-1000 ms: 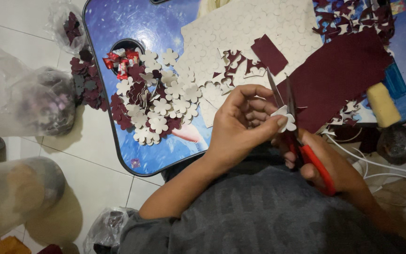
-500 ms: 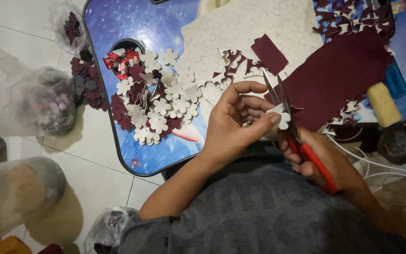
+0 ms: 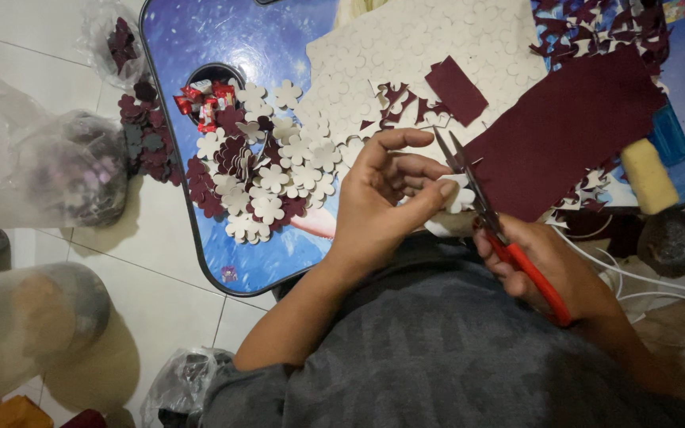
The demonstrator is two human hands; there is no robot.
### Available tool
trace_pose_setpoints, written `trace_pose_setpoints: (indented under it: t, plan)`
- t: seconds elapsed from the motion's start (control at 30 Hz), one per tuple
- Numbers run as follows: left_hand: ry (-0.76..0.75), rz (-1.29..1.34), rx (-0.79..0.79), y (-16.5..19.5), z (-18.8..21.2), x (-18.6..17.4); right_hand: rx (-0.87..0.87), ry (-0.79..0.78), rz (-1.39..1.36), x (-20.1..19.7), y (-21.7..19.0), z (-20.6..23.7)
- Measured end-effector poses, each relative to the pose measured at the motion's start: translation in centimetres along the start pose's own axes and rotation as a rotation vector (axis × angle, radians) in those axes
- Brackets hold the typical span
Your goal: The person sits on the floor and cuts white paper into flower shapes with red-handled scissors, trimming petal edges of small paper pieces and adding finished flowers to a growing pile on the tray table.
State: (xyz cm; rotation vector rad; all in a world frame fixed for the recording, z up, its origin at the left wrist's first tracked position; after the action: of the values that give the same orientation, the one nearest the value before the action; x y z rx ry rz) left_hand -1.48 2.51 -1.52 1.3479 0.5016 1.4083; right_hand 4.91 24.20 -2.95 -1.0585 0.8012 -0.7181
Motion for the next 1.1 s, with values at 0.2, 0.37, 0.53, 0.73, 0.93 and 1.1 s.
trace_pose_setpoints:
  t: [0.2,0.37,0.53,0.73,0.93,1.1]
  plan:
    - [0.004,-0.001,0.025,0.3,0.0,-0.4,-0.064,-0.002,0.025,0.0,0.6,0.0]
    - [0.036,-0.038,0.034,0.3,0.0,-0.8,-0.046,-0.014,0.004,-0.1,1.2,0.1]
    - [0.033,0.0,0.077,-0.1,-0.2,-1.2,-0.021,-0.024,0.033,-0.2,1.4,0.2]
    - [0.074,0.102,0.099,-0.9,-0.4,-0.4,-0.048,0.024,-0.049,0.0,1.0,0.1]
    - [0.032,0.178,0.04,-1.4,-0.1,0.8,-0.035,-0.003,-0.06,0.0,0.1,-0.3]
    - [0.001,0.092,-0.008,-1.0,0.3,0.7,-0.17,-0.041,0.029,0.1,-1.5,0.1]
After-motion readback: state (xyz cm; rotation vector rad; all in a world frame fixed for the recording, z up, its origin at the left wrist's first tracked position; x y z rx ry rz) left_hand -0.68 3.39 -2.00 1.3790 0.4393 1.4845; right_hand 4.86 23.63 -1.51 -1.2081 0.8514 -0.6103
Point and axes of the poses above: each hand's wrist, its own z-axis away from the middle knuckle, its own x-axis out of the palm, y = z × x, the point moved 3 cm from there along -z, towards the middle knuckle, and after that the axes turned 12 degrees about -x, right-handed, at the moved point
